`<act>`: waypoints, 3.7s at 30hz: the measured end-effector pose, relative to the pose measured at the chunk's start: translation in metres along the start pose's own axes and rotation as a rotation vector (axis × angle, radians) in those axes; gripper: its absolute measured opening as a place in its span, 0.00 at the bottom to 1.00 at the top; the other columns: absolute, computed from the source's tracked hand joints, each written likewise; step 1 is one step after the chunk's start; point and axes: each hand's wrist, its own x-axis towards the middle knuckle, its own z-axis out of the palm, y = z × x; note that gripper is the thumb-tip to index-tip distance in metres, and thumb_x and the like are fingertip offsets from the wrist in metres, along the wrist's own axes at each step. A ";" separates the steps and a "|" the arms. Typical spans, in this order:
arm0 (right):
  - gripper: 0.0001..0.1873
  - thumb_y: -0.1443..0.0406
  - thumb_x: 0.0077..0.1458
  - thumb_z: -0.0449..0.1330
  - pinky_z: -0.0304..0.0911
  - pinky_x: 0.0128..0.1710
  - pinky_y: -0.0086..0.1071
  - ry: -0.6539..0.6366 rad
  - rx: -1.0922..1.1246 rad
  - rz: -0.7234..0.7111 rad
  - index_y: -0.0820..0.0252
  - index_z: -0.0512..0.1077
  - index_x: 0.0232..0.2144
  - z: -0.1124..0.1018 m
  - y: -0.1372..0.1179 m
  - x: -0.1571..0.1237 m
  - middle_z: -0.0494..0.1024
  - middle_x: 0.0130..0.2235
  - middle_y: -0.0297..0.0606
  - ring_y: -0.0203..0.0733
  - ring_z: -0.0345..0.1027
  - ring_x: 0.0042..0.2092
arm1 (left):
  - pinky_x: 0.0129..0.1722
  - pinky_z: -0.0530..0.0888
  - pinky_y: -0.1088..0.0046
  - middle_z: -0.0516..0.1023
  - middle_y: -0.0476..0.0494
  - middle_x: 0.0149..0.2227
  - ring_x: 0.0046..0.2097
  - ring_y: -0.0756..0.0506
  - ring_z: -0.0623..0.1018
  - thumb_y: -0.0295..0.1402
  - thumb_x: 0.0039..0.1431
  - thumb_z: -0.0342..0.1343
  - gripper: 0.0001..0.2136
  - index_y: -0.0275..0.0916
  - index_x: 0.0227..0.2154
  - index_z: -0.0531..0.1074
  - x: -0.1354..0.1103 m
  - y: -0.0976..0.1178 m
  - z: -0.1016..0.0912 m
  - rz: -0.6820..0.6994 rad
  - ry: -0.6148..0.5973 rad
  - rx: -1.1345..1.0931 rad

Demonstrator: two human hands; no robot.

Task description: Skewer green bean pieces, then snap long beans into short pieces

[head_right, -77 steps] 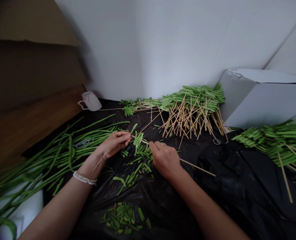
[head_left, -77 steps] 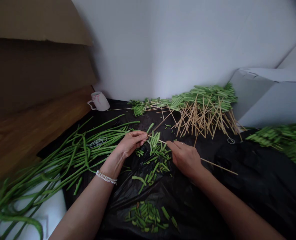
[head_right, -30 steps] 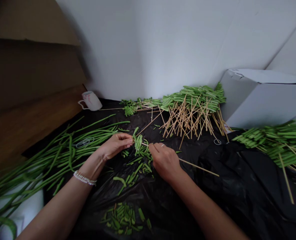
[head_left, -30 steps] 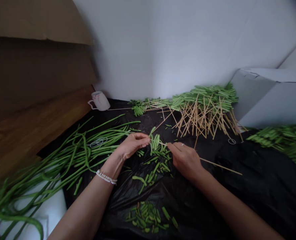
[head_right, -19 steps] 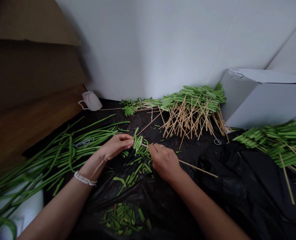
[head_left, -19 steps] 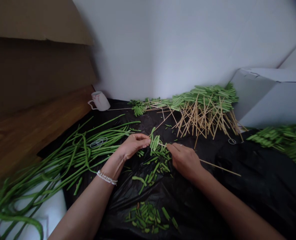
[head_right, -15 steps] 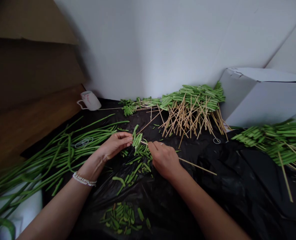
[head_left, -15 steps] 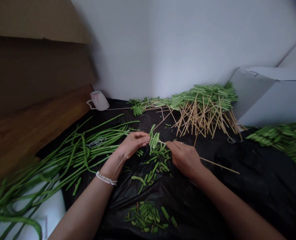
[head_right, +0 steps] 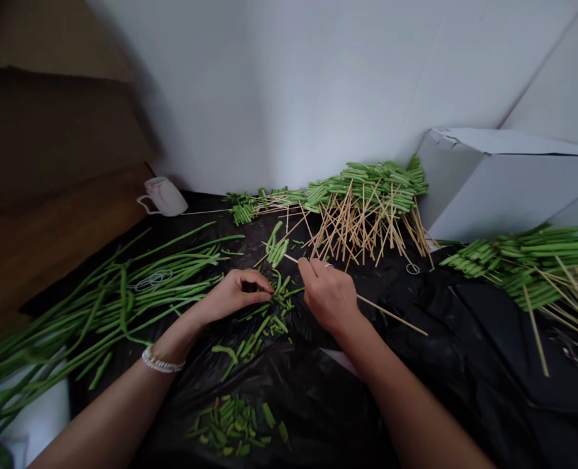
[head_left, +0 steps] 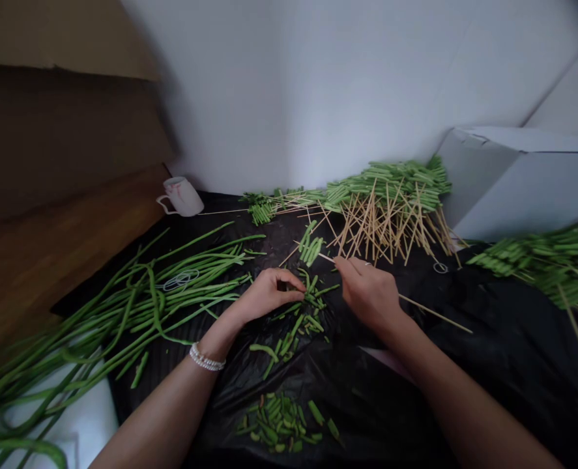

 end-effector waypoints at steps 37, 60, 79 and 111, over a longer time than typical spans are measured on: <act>0.15 0.73 0.59 0.51 0.51 0.27 0.31 -0.005 0.066 0.002 0.62 0.76 0.41 -0.002 -0.006 0.000 0.77 0.30 0.37 0.37 0.65 0.29 | 0.33 0.67 0.73 0.78 0.48 0.28 0.30 0.50 0.74 0.38 0.47 0.68 0.13 0.36 0.32 0.76 -0.005 0.004 -0.030 -0.151 0.050 -0.176; 0.16 0.75 0.57 0.50 0.53 0.27 0.31 -0.036 0.130 -0.090 0.64 0.74 0.43 -0.003 -0.015 -0.003 0.77 0.29 0.36 0.37 0.65 0.29 | 0.30 0.69 0.81 0.83 0.43 0.31 0.32 0.52 0.78 0.31 0.35 0.75 0.16 0.36 0.30 0.80 0.002 -0.006 -0.025 -0.275 0.441 -0.851; 0.15 0.76 0.54 0.52 0.50 0.27 0.33 -0.070 0.103 -0.098 0.61 0.75 0.38 -0.005 -0.021 -0.004 0.76 0.29 0.36 0.38 0.64 0.29 | 0.34 0.70 0.76 0.81 0.45 0.27 0.31 0.51 0.77 0.35 0.31 0.76 0.17 0.34 0.26 0.81 0.003 -0.007 -0.024 -0.284 0.444 -0.809; 0.14 0.75 0.56 0.52 0.50 0.27 0.32 -0.067 0.124 -0.027 0.62 0.76 0.38 -0.005 -0.019 -0.002 0.75 0.28 0.35 0.38 0.65 0.28 | 0.36 0.70 0.76 0.80 0.46 0.29 0.31 0.52 0.75 0.41 0.36 0.73 0.19 0.34 0.30 0.79 0.004 -0.006 -0.010 -0.257 0.399 -0.768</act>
